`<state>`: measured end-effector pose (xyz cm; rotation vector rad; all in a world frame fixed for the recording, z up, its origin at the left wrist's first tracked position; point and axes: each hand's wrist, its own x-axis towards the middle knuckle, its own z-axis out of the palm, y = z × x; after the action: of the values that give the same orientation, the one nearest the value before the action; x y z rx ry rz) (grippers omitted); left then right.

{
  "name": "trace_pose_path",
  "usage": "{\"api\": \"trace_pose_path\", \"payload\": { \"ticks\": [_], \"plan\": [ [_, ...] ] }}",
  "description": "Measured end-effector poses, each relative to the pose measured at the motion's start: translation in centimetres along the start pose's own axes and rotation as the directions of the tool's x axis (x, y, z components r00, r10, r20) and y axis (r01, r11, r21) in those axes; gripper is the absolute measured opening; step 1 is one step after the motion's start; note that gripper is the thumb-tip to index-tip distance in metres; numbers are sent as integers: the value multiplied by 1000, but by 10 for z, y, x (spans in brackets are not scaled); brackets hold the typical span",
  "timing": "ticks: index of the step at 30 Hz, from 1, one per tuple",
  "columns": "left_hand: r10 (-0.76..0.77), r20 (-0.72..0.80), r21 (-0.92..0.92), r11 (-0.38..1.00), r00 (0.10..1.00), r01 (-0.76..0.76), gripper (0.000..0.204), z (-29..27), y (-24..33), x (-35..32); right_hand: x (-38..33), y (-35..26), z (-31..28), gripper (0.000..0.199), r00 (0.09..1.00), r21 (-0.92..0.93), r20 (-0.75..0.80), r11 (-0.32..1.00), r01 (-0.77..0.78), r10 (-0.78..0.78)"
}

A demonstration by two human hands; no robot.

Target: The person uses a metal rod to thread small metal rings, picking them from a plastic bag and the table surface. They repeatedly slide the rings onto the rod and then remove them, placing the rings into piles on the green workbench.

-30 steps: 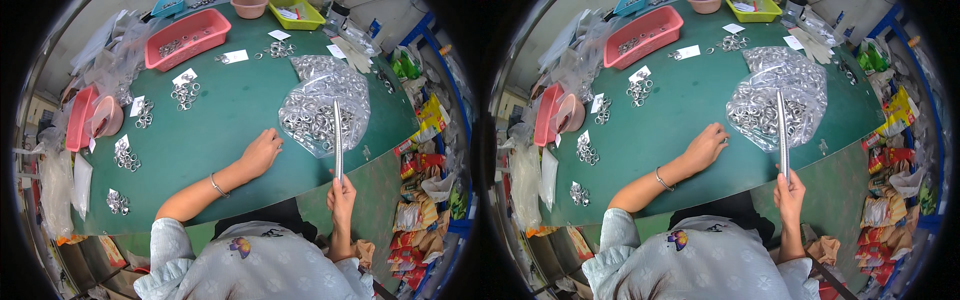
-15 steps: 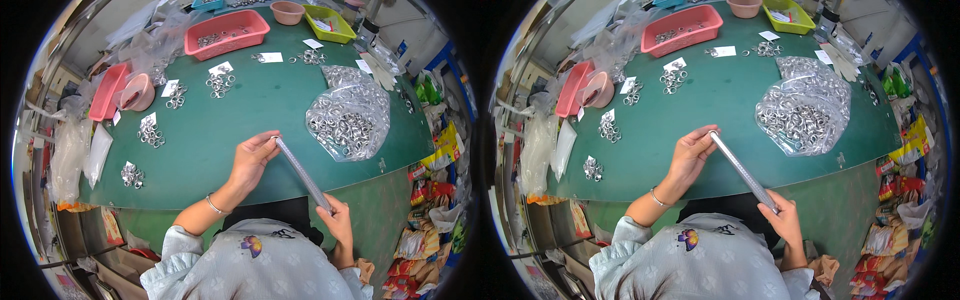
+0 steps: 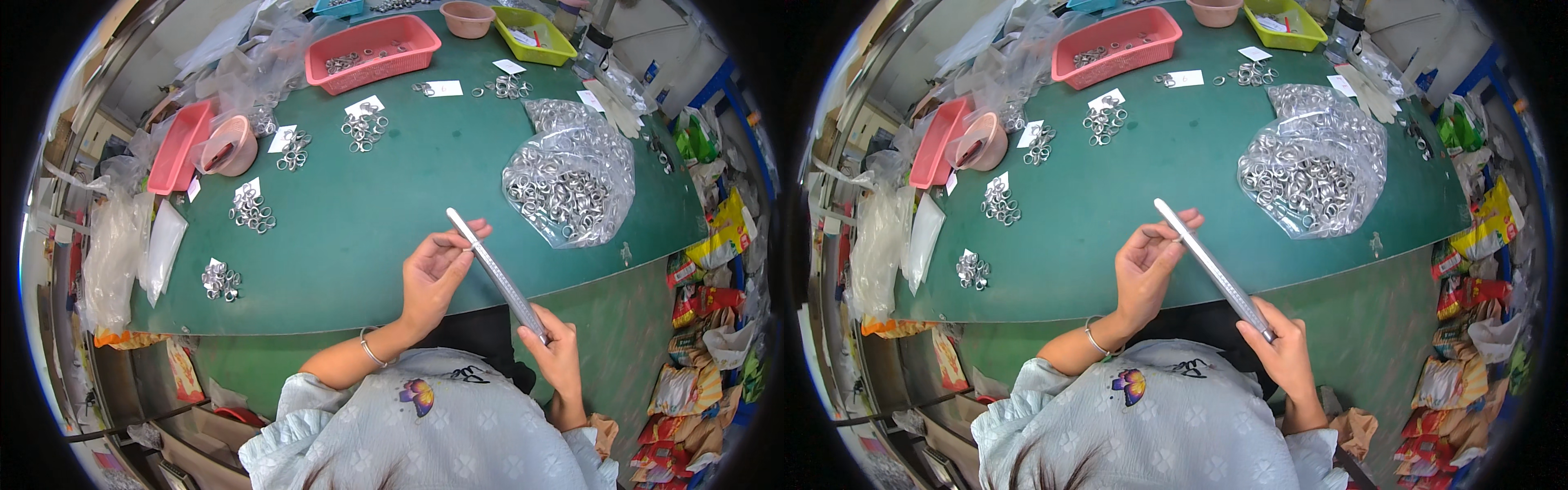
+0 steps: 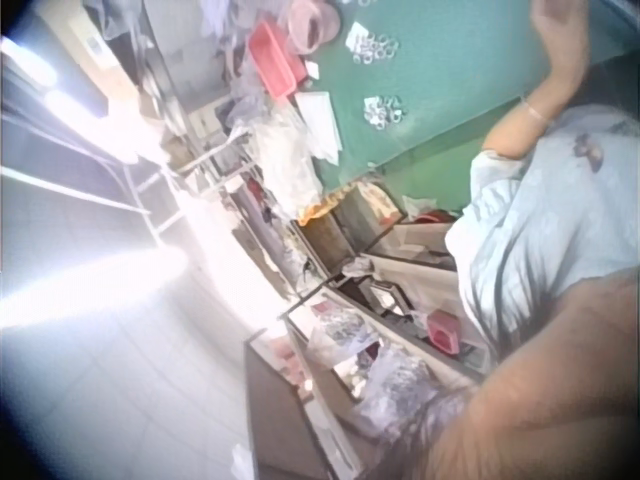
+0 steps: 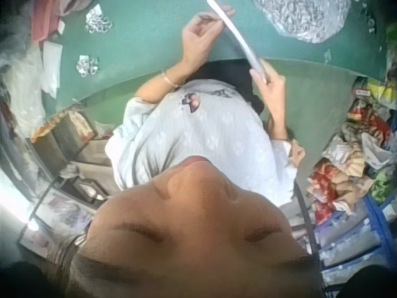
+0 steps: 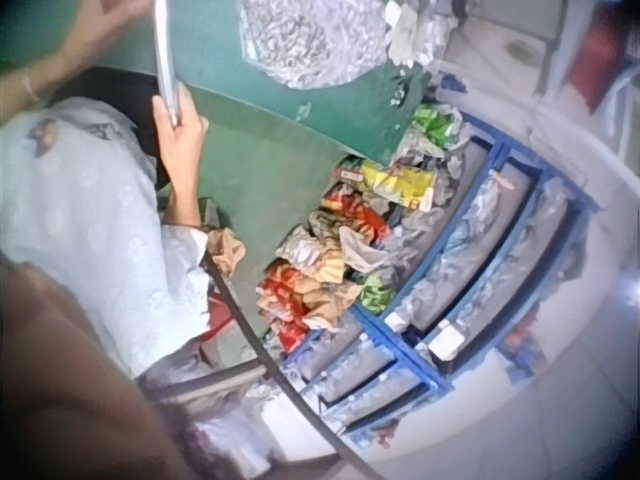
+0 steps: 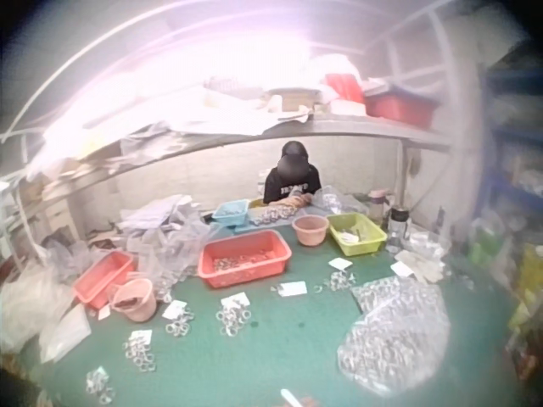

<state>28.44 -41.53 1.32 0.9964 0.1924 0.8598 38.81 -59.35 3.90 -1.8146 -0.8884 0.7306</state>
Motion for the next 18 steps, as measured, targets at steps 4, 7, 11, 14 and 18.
{"api": "trace_pose_path", "payload": {
  "ticks": [4,7,11,14,18],
  "plan": [
    [-191,-14,-228,956,981,183,13,5,6,-5,-2,-8,1,28,999,-2,-6,999,44,-44],
    [-252,16,-172,953,968,250,24,3,15,-5,-3,-12,1,28,998,-17,-4,998,61,-61],
    [-291,62,10,957,955,291,32,-8,23,-6,-5,-13,1,29,997,-31,6,996,79,-78],
    [-397,93,94,917,913,388,33,-14,26,-5,-6,-13,2,29,995,-41,-1,994,104,-105],
    [-418,64,113,905,906,409,31,-17,25,-6,-6,-12,3,30,993,-46,8,992,114,-114]
  ]
}}
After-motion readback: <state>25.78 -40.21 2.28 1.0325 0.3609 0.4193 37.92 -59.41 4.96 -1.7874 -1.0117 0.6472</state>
